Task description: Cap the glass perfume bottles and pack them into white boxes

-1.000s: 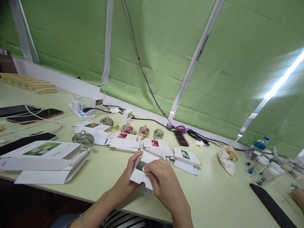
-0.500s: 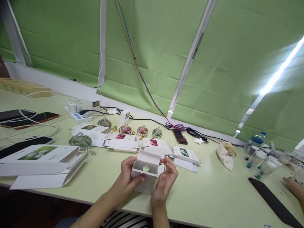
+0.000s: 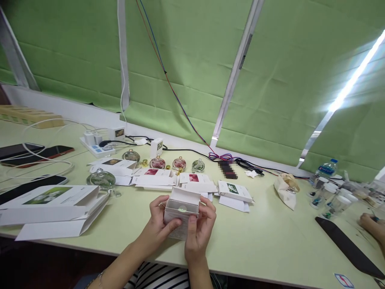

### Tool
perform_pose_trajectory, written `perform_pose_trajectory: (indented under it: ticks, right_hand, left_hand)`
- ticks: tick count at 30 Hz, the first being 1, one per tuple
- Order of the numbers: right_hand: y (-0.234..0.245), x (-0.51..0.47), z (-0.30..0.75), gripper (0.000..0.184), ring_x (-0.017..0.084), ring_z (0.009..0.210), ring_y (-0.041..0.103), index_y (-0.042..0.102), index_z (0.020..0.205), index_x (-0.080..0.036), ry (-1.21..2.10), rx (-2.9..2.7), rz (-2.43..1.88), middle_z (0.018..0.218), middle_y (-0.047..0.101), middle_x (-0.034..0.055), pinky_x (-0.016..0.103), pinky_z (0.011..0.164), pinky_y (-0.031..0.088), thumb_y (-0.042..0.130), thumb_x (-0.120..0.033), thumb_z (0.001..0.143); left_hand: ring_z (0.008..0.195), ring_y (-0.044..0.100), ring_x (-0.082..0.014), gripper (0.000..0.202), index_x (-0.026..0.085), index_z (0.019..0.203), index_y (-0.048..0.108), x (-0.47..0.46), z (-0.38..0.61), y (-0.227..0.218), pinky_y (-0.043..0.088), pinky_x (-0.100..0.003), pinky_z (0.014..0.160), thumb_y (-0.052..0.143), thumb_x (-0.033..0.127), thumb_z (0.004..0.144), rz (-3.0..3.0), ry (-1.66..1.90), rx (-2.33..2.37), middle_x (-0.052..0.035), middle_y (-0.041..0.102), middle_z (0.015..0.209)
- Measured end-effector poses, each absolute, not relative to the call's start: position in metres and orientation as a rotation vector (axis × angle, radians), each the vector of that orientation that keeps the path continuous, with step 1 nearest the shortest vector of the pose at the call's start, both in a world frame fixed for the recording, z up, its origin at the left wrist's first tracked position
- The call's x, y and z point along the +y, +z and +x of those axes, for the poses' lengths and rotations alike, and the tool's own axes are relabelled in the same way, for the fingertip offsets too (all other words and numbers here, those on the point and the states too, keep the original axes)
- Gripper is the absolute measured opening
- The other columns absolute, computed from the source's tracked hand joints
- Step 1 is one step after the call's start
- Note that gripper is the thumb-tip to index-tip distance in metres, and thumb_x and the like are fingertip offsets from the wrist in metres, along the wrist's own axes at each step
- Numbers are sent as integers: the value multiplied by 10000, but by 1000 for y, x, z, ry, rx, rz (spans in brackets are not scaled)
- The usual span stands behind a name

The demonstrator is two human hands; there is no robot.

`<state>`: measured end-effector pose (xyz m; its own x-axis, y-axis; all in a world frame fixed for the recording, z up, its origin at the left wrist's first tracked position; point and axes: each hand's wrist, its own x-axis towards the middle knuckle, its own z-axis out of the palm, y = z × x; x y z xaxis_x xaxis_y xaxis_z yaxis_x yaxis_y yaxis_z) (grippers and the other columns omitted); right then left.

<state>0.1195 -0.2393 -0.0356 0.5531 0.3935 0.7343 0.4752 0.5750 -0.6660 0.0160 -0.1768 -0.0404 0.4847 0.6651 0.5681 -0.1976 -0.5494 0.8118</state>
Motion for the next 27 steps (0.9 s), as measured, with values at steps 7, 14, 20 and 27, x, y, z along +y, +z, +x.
perform_pose_trajectory:
  ticks: [7,14,20,27]
  right_hand:
    - [-33,-241,119,135,211,1079,474,424,1022,-242,-59,-1047,-993,1188,408,95,385,818,433,419,-254,888]
    - [-34,-241,121,159,230,1082,490,417,1043,-241,-66,-1059,-1009,1201,405,102,411,807,455,417,-263,886]
    - [-37,-241,121,309,258,1173,411,419,1187,-283,-175,-1146,-1113,1231,356,92,480,876,416,404,-258,879]
    - [-32,-242,120,121,233,1083,443,365,966,-256,-165,-1105,-1077,1128,415,77,412,801,418,413,-316,873]
  left_hand:
    - [1030,539,-236,514,241,1183,167,-176,16,-41,443,-409,837,507,461,866,1845,1182,385,-89,495,1056]
    - [997,565,-240,543,229,1191,199,-177,16,-41,467,-395,805,546,455,840,1821,1190,421,-81,527,1018]
    - [942,555,-219,419,258,1232,339,-172,12,-37,464,-376,808,497,405,872,2074,1299,365,-72,550,1057]
    - [819,543,-170,213,249,1086,347,-172,18,-35,471,-287,670,366,397,934,1888,1573,321,-48,522,969]
